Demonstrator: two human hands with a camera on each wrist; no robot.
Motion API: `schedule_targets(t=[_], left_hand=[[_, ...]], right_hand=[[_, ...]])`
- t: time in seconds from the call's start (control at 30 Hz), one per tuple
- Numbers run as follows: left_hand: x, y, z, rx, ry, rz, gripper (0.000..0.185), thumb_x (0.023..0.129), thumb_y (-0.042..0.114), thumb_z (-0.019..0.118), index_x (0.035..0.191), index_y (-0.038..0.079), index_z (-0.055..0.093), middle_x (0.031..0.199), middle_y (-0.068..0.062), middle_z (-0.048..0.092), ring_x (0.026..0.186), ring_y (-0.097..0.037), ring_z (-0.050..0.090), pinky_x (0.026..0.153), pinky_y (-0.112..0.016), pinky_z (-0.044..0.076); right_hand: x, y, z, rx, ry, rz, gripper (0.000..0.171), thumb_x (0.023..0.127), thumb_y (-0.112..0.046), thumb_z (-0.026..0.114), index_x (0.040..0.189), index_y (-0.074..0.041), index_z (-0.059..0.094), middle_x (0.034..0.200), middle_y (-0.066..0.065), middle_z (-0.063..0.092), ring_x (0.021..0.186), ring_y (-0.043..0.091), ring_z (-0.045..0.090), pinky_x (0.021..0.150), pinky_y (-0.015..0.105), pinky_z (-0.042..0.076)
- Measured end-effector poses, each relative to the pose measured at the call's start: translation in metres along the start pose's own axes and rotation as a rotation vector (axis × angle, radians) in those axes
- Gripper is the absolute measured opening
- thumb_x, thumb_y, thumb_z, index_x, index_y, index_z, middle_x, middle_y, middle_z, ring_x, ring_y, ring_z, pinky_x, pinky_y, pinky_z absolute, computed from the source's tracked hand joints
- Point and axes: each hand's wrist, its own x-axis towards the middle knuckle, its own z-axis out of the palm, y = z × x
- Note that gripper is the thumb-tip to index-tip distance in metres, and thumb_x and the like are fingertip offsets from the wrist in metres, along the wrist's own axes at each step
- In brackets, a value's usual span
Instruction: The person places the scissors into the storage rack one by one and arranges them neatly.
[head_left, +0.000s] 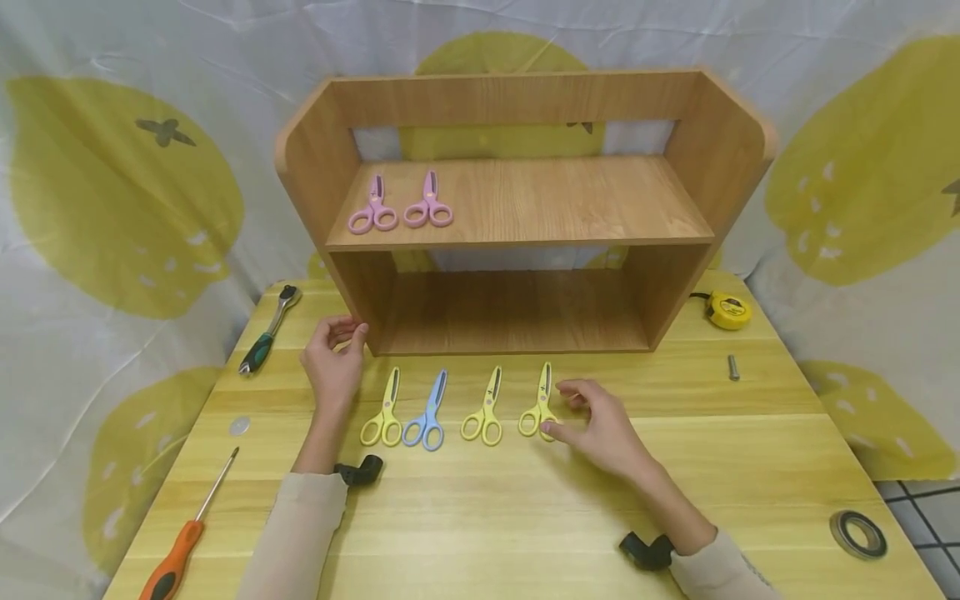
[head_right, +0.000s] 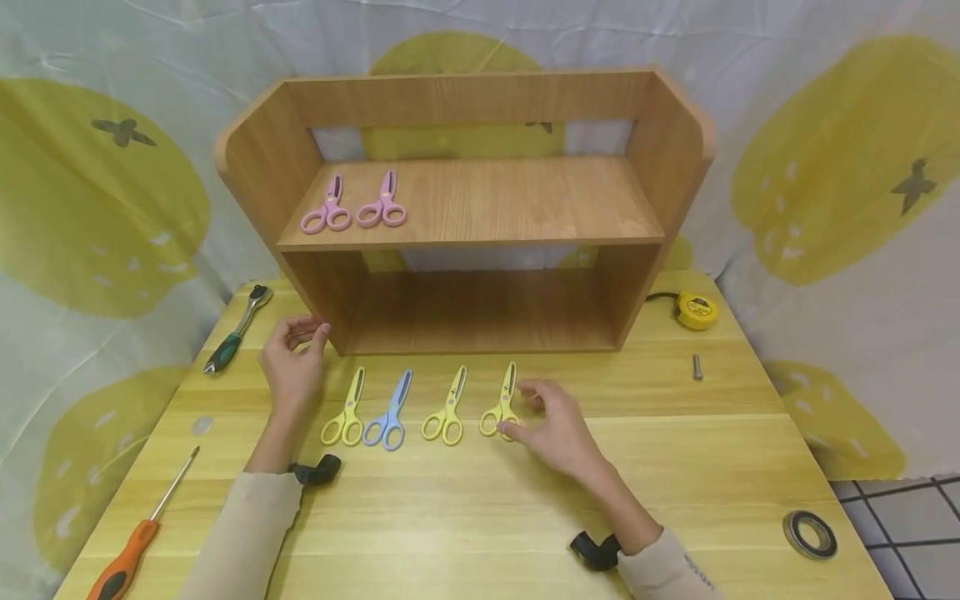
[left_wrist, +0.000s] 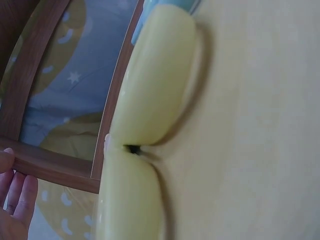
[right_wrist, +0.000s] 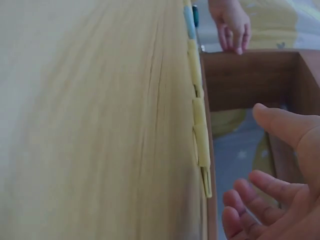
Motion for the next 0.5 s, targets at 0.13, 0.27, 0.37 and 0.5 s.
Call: schedule_targets(t=[0.13,0.27,0.37,0.5], left_hand=[[0.0,-0.001,-0.001,0.012,-0.005,0.005,0.024,0.093,0.015,0.078,0.111,0.001,0.069,0.105,-0.013,0.074,0.087,-0.003,0.068,0.075,-0.011,0.059],[0.0,-0.001,-0.001,0.02,-0.013,0.014,0.025,0.094,0.016,0.077,0.111,0.001,0.068,0.105,-0.012,0.073,0.088,-0.003,0.069,0.076,-0.011,0.06],[0.0,-0.001,0.0,0.015,-0.009,0.012,0.025,0.094,0.017,0.077,0.111,0.001,0.069,0.105,-0.013,0.073,0.087,-0.003,0.069,0.076,-0.011,0.06],[0.0,-0.001,0.0,0.001,-0.007,0.005,0.024,0.093,0.016,0.078,0.11,0.001,0.069,0.104,-0.013,0.074,0.087,-0.004,0.069,0.076,-0.011,0.06]], right_hand=[[-0.001,0.007,0.004,-0.015,-0.01,-0.006,0.071,0.079,-0.035,0.091,0.135,-0.004,0.061,0.123,0.012,0.068,0.105,0.026,0.063,0.089,0.042,0.057],[-0.002,0.012,0.007,-0.039,-0.028,-0.015,0.071,0.079,-0.038,0.091,0.134,-0.002,0.062,0.119,0.01,0.067,0.101,0.022,0.062,0.084,0.037,0.057],[-0.002,0.015,0.01,-0.059,-0.04,-0.015,0.072,0.077,-0.039,0.092,0.132,-0.002,0.063,0.117,0.007,0.067,0.099,0.019,0.06,0.086,0.036,0.057],[-0.004,0.015,0.014,-0.086,-0.056,-0.002,0.075,0.074,-0.04,0.094,0.132,-0.003,0.063,0.114,0.004,0.065,0.1,0.018,0.058,0.089,0.037,0.055]])
